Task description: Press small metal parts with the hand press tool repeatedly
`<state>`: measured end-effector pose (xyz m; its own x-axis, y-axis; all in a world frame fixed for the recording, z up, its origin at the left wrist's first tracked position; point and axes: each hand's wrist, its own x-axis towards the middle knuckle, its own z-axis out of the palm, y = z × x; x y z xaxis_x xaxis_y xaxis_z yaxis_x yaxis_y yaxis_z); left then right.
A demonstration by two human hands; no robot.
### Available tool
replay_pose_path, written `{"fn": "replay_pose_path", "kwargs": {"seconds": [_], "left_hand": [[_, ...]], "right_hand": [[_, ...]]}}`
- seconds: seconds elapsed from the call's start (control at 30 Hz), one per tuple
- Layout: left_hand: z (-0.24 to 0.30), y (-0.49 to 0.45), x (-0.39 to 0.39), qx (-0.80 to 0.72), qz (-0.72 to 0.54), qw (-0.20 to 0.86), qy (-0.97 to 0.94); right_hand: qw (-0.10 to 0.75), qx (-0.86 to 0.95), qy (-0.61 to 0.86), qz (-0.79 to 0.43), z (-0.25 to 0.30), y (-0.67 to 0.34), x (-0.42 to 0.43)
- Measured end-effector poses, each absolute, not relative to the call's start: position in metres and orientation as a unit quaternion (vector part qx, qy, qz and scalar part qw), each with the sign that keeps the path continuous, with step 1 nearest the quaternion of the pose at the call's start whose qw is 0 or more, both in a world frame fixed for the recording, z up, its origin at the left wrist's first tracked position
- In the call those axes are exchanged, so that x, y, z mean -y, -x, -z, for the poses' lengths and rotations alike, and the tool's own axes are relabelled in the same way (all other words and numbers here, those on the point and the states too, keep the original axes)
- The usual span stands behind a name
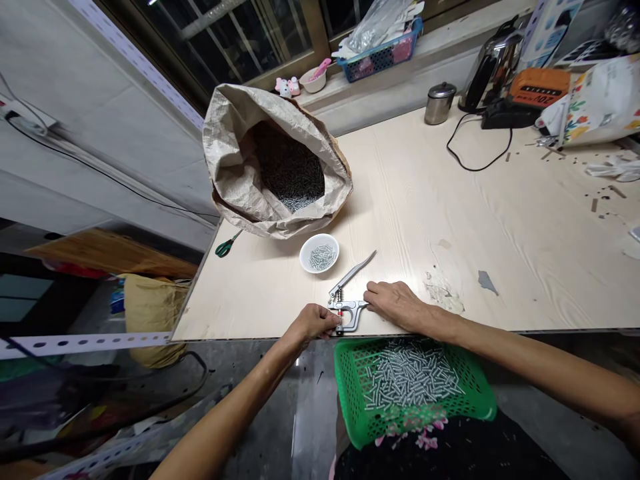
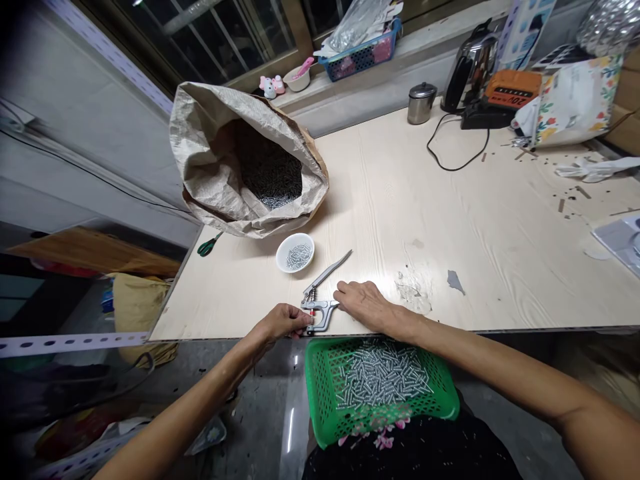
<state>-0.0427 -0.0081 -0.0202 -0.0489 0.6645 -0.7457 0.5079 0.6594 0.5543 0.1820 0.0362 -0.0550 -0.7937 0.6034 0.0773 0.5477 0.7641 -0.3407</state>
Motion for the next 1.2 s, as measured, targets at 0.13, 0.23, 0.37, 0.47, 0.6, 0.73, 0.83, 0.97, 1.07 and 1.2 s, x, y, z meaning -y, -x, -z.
{"fn": "replay_pose_path", "kwargs": {"seconds": [0.13,0.23,0.37,0.47,0.6,0.73,0.83,0.97,1.07,1.2], "left_hand": [[0.022,0.041,0.010,-0.727,-0.075,0.542,-0.415],[0.021,0.040,0.010,-0.733,-0.061,0.534,-0.416],[0.018,0.038,0.009,-0.736,-0.056,0.534,-0.412],[0.017,0.038,0.010,-0.736,-0.058,0.535,-0.412],[0.018,0.038,0.008,-0.738,-0.054,0.530,-0.413],[0.017,0.037,0.009,-0.738,-0.042,0.526,-0.421],[0.014,0.033,0.020,-0.756,-0.013,0.440,-0.484],[0.014,0.017,0.031,-0.723,-0.051,0.181,-0.665],[0.022,0.004,0.017,-0.607,-0.081,0.118,-0.781],[0.030,-0.003,-0.014,-0.499,-0.045,0.126,-0.856]], "right_hand": [[0.151,0.932,0.297,-0.140,0.049,-0.193,-0.051],[0.122,0.941,0.291,-0.118,0.052,-0.197,-0.068],[0.071,0.955,0.261,-0.124,0.054,-0.196,-0.085],[0.056,0.955,0.259,-0.131,0.049,-0.194,-0.090],[0.059,0.953,0.260,-0.141,0.043,-0.191,-0.089],[0.065,0.950,0.262,-0.155,0.043,-0.191,-0.085],[0.072,0.945,0.274,-0.165,0.045,-0.193,-0.079],[0.079,0.938,0.288,-0.178,0.042,-0.193,-0.070],[0.067,0.935,0.296,-0.183,0.038,-0.192,-0.066],[0.062,0.928,0.319,-0.182,0.033,-0.198,-0.062]]}}
